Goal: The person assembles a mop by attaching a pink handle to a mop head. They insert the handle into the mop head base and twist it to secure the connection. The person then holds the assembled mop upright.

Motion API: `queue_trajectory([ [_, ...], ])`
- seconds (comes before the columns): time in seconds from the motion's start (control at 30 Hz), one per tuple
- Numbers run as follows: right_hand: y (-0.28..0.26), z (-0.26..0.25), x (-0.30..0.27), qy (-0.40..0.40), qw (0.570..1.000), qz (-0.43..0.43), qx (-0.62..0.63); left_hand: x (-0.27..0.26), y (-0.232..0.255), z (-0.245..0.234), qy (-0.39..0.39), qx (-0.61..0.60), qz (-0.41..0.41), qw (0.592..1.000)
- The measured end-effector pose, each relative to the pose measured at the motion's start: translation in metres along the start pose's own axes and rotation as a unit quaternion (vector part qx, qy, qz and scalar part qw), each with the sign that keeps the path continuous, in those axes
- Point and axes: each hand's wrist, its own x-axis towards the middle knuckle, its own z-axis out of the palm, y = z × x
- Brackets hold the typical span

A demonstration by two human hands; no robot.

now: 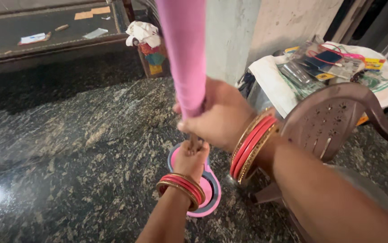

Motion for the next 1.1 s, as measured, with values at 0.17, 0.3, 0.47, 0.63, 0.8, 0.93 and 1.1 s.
queue_trajectory([
  [0.17, 0.041, 0.016, 0.008, 0.000, 0.992, -0.006, 0.124, -0.001, -0.004, 0.006, -0.046, -0.054, 0.049, 0.996],
  [0.3, 0.053, 0.012, 0.022, 0.031, 0.998, 0.012, 0.052, -0.003, 0.016, 0.008, -0.018, 0.038, 0.085, 0.996],
  [0.47, 0.060, 0.008, 0.041, 0.089, 0.996, -0.003, -0.002, -0.012, 0.047, 0.010, -0.008, 0.081, 0.034, 0.996],
  [0.63, 0.058, 0.009, 0.056, 0.098, 0.990, 0.031, -0.092, -0.012, 0.068, 0.011, -0.001, 0.091, 0.081, 0.993],
  [0.8, 0.056, 0.020, 0.067, 0.039, 0.991, 0.034, -0.121, -0.017, 0.084, -0.003, 0.039, 0.266, -0.045, 0.962],
  [0.93, 0.055, 0.024, 0.072, 0.050, 0.988, 0.040, -0.139, -0.004, 0.033, -0.022, -0.014, 0.259, -0.081, 0.962],
  [1.1, 0.081, 0.038, 0.070, 0.083, 0.990, 0.022, -0.108, 0.009, -0.080, -0.035, -0.056, 0.107, -0.130, 0.984],
])
